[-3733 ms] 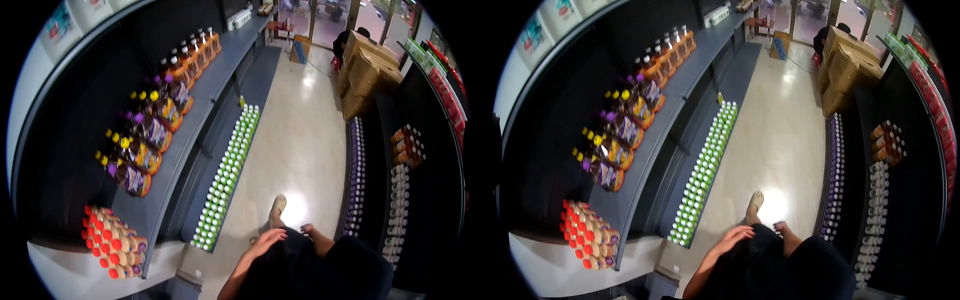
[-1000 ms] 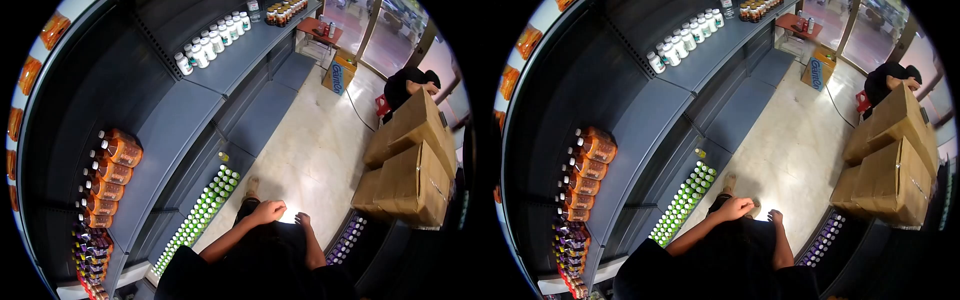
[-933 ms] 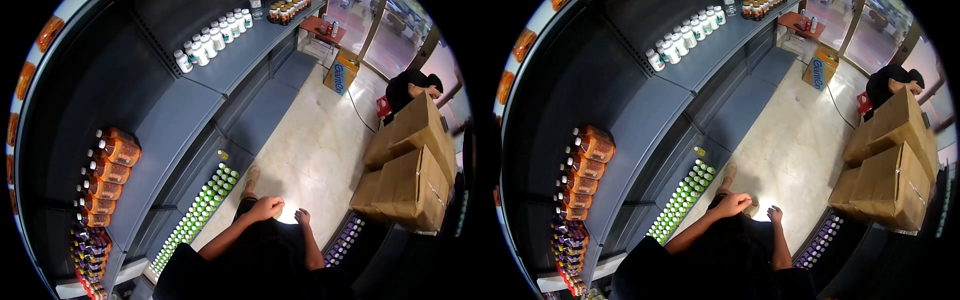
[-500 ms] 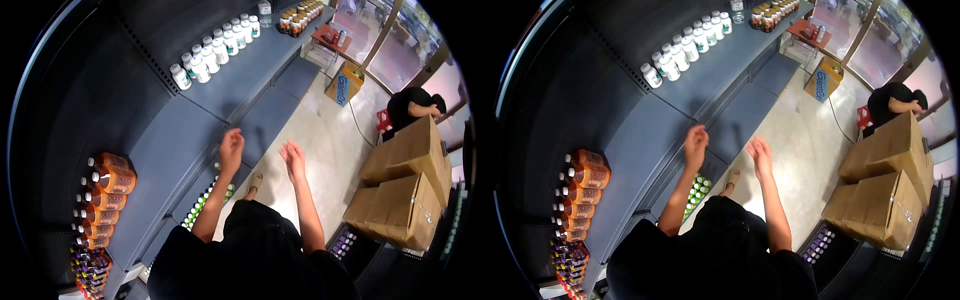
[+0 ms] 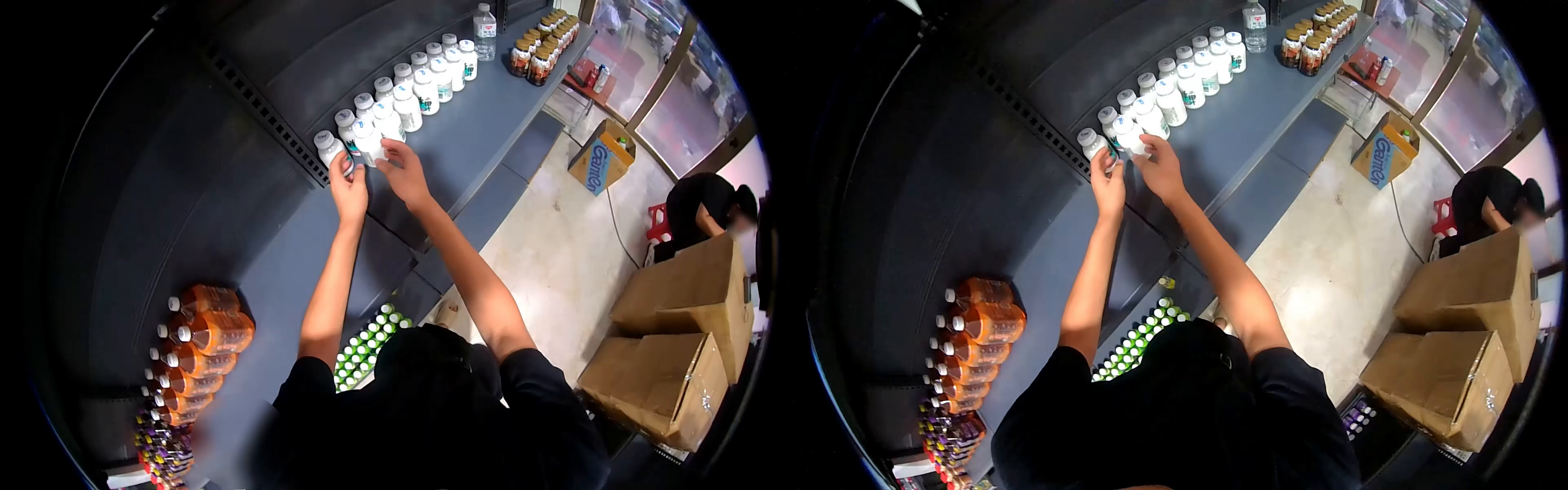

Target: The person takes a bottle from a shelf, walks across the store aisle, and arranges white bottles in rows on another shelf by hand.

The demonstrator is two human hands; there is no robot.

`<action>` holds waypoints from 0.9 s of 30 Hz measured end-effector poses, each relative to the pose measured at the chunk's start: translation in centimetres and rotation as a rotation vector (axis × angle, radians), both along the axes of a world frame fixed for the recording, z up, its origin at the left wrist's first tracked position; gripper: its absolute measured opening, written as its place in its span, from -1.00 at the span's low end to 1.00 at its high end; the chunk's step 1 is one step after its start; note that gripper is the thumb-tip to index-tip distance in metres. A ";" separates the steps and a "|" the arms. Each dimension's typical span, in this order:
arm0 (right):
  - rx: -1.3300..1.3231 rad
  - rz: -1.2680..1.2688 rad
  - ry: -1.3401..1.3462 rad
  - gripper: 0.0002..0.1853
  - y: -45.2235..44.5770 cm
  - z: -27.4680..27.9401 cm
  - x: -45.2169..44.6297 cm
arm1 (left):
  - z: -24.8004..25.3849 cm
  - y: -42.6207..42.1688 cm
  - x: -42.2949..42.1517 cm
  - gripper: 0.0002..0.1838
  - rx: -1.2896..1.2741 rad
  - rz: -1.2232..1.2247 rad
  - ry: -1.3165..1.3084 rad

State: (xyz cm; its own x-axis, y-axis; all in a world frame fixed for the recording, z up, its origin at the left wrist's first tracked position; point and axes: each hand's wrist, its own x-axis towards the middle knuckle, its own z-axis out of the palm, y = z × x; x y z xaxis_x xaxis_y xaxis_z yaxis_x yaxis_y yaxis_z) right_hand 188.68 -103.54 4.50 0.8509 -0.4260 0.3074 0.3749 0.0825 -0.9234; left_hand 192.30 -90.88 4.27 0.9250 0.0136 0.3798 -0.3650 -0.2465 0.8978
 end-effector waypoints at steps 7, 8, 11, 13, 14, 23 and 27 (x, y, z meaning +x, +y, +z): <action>-0.271 -0.195 0.055 -0.21 1.0 -2.8 3.6 | -0.1 -1.7 0.2 -0.40 0.020 -0.125 -0.010; -0.339 -0.237 0.013 -0.20 1.0 -3.0 3.7 | -0.2 -1.8 0.2 -0.40 0.006 -0.125 -0.024; -0.395 -0.320 0.025 -0.21 1.2 -2.4 2.8 | -0.4 -2.0 -1.2 -0.41 -0.021 -0.128 -0.093; -0.246 -0.320 0.063 -0.24 1.0 -2.4 2.2 | -0.3 -2.1 -2.4 -0.39 -0.035 -0.162 -0.194; -0.196 -0.371 0.026 -0.32 0.7 -2.4 1.6 | -0.2 -2.2 -3.2 -0.39 -0.047 -0.188 -0.222; 0.216 -0.492 0.145 -0.36 -1.0 2.4 -10.5 | 0.0 -7.1 -11.3 -0.25 0.125 -0.215 -0.326; -0.075 -0.723 0.177 -0.33 -4.5 3.6 -14.2 | -1.3 -11.7 -14.4 -0.34 -0.473 -0.454 0.176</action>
